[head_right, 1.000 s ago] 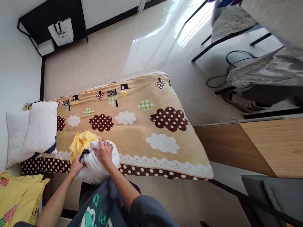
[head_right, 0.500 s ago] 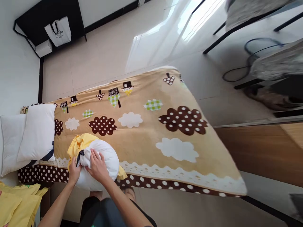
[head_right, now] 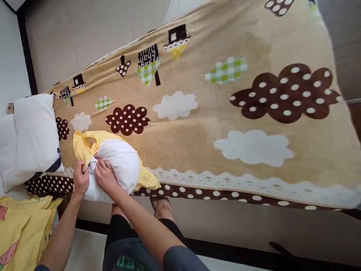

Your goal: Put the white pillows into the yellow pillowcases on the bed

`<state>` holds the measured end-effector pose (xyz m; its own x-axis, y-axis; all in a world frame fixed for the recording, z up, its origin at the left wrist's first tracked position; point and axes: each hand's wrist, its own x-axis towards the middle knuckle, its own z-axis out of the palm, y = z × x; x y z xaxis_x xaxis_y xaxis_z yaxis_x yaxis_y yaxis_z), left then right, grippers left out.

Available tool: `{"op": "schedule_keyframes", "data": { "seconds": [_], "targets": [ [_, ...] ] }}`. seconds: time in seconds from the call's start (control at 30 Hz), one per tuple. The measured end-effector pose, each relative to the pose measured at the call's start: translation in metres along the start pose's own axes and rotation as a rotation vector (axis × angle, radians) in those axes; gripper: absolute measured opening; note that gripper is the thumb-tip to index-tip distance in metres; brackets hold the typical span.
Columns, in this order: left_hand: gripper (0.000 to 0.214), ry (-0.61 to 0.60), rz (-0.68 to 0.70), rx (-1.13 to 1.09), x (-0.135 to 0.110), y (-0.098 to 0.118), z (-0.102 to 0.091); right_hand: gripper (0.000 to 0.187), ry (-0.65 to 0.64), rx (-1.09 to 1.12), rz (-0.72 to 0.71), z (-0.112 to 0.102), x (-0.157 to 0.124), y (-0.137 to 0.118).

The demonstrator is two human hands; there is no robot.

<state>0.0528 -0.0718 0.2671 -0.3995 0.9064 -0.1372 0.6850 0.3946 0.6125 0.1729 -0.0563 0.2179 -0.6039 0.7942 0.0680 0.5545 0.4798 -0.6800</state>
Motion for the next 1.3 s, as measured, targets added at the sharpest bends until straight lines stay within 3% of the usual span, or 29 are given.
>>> {"op": "schedule_keyframes", "data": {
  "seconds": [0.1, 0.2, 0.3, 0.37, 0.5, 0.67, 0.8, 0.9, 0.97, 1.07, 1.17, 1.23, 1.3],
  "targets": [
    [0.013, -0.104, 0.05, 0.021, -0.007, -0.009, -0.013, 0.039, 0.085, 0.016, 0.09, 0.005, 0.016, 0.008],
    [0.036, -0.281, -0.027, -0.089, -0.001, -0.028, -0.036, 0.046, 0.147, 0.039, 0.157, 0.008, 0.024, 0.012],
    [0.053, -0.48, -0.081, -0.159, 0.009, -0.048, -0.063, 0.045, 0.147, 0.067, 0.151, 0.013, 0.028, 0.01],
    [0.056, -0.53, -0.071, -0.104, 0.013, -0.057, -0.074, 0.046, 0.134, 0.084, 0.151, 0.017, 0.03, 0.008],
    [0.042, -0.372, -0.153, -0.031, 0.016, -0.073, -0.069, 0.048, 0.121, 0.085, 0.176, 0.023, 0.033, 0.005],
    [0.01, -0.09, -0.264, 0.039, 0.012, -0.084, -0.025, 0.047, 0.168, 0.067, 0.172, 0.028, 0.029, -0.004],
    [0.003, 0.245, -0.373, 0.104, 0.004, -0.074, 0.015, 0.045, 0.199, 0.022, 0.191, 0.031, 0.031, -0.007],
    [0.005, 0.354, -0.391, 0.11, -0.002, -0.062, 0.024, 0.043, 0.198, -0.02, 0.191, 0.03, 0.038, 0.002],
    [0.014, 0.294, -0.331, 0.065, -0.006, -0.059, 0.015, 0.043, 0.198, -0.029, 0.196, 0.028, 0.04, 0.012],
    [0.026, 0.057, -0.251, -0.15, -0.01, -0.063, -0.013, 0.045, 0.199, -0.018, 0.205, 0.024, 0.039, 0.023],
    [0.024, -0.122, -0.302, -0.267, -0.006, -0.073, -0.033, 0.047, 0.205, -0.015, 0.195, 0.023, 0.034, 0.021],
    [0.017, -0.148, -0.335, -0.207, 0.001, -0.076, -0.033, 0.047, 0.212, -0.016, 0.188, 0.024, 0.031, 0.016],
    [0.014, -0.091, -0.35, -0.137, 0.007, -0.075, -0.022, 0.048, 0.212, -0.011, 0.194, 0.026, 0.03, 0.009]
  ]
}}
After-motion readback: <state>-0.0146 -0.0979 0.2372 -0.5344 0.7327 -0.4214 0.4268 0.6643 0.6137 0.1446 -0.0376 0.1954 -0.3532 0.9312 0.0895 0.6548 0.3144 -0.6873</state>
